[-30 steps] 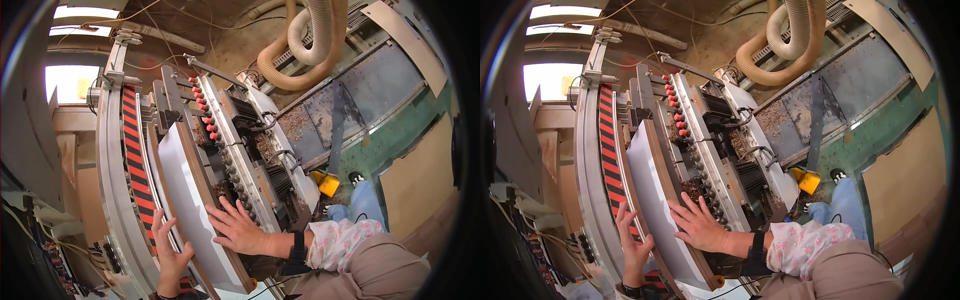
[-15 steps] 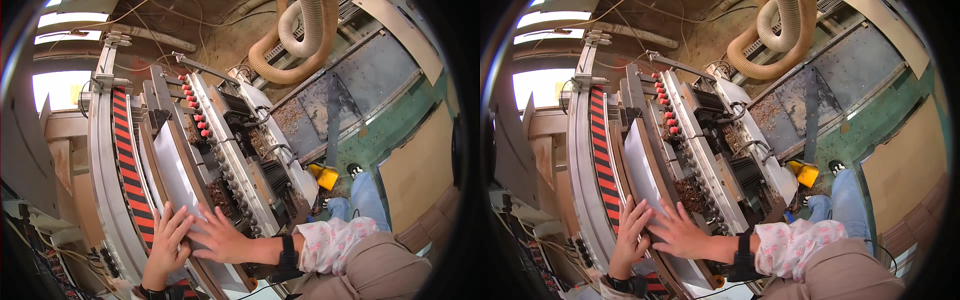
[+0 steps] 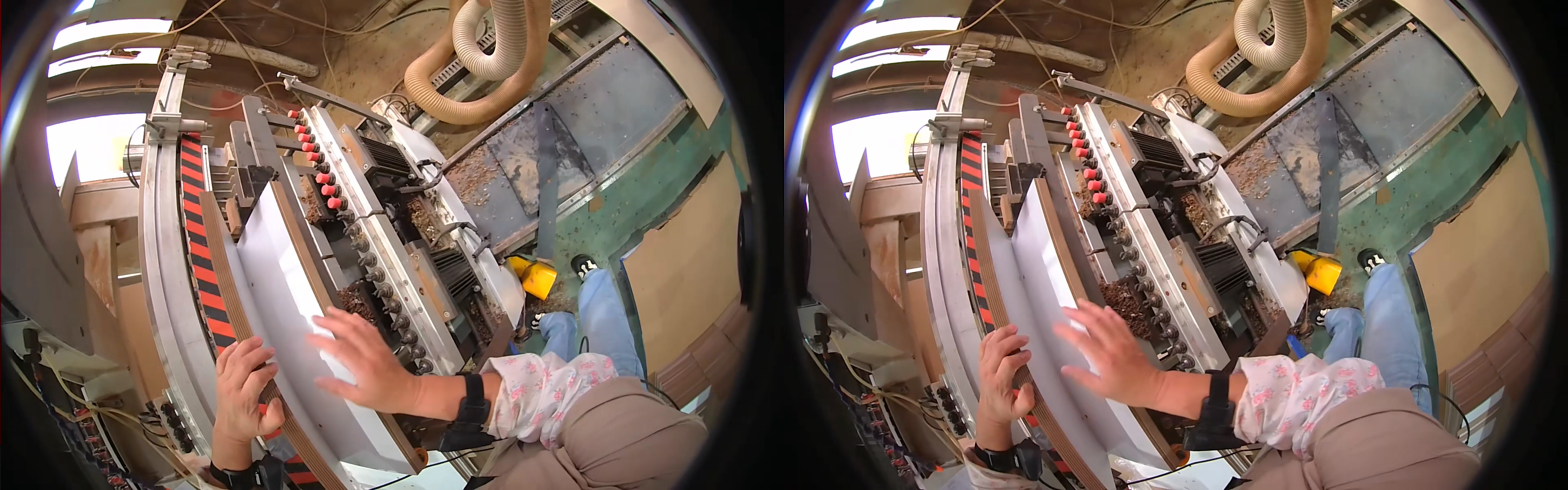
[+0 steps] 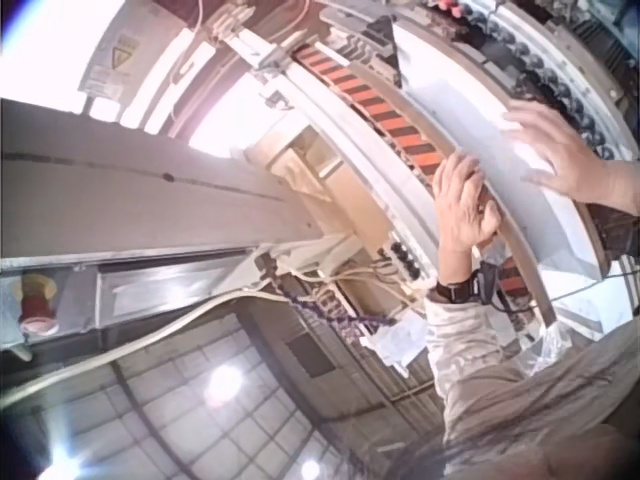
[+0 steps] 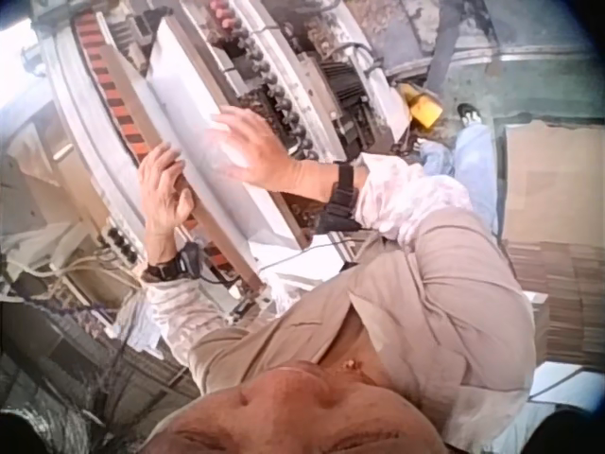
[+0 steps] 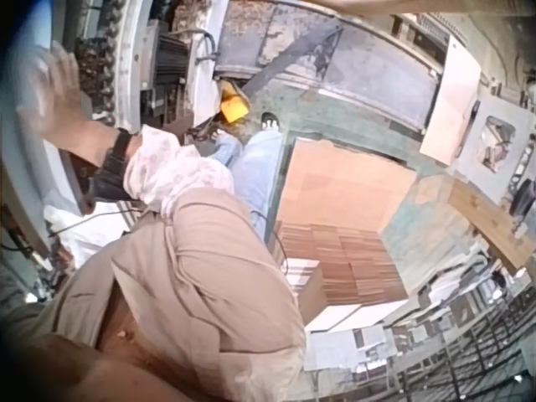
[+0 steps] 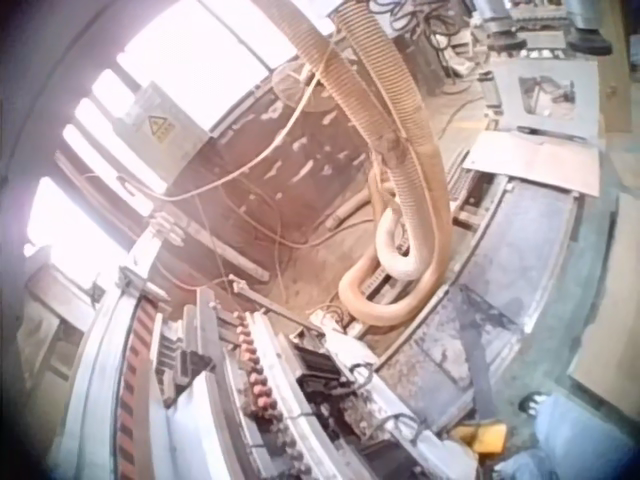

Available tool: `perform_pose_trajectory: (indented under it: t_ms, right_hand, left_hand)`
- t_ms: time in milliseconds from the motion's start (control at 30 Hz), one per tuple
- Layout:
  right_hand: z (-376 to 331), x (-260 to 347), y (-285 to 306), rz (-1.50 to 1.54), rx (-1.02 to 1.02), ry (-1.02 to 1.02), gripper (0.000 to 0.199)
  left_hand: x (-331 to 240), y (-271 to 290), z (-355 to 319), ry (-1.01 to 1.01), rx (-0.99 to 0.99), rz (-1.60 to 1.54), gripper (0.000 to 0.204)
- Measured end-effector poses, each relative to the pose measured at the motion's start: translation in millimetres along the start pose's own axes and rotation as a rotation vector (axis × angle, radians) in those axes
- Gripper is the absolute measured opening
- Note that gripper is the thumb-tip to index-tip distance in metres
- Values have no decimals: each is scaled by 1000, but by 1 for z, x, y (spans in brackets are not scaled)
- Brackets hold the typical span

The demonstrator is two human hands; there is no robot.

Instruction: The person repeatedly picks up white rectangular panels from a stack and feeds them into a machine with rollers. The person aligns the panels by hand and guides them through the machine before stacking the processed panels on a nearby pile. The task involves continuous handling of the panels in a repetitive loop.

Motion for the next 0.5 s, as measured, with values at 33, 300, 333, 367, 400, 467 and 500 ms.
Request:
perform_pose_trajectory:
  t_ms: [33,300,333,367,400,467,500]
  right_hand:
    - [0,-3,1,44,5,-49,60]
    - [-6,7,-28,-121,142,-140,79]
    - [-5,7,-29,-113,155,-158,79]
    - [-5,8,-28,-106,167,-176,79]
    - [-5,8,-29,-98,179,-194,79]
    - [-4,8,-31,-106,191,-189,80]
    - [-4,7,-31,-110,197,-186,80]
  left_hand:
    - [0,1,-1,3,-20,-18,35]
    - [3,7,-3,-72,-48,-18,33]
    - [4,8,-4,-70,-54,-17,32]
    - [4,7,-4,-67,-59,-16,32]
    - [4,7,-5,-64,-64,-16,32]
    - [3,7,-2,-75,-52,-3,31]
    - [3,7,-2,-81,-45,3,30]
Point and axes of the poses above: each hand's wrist, its own z-axis towards the middle knuckle, its own y-axis out of the back of the hand, x = y × z, the point moved 5 cm from there along z, towards the middle knuckle, and after that the axes turned 13 degrees about -x, right-handed, at the moved point
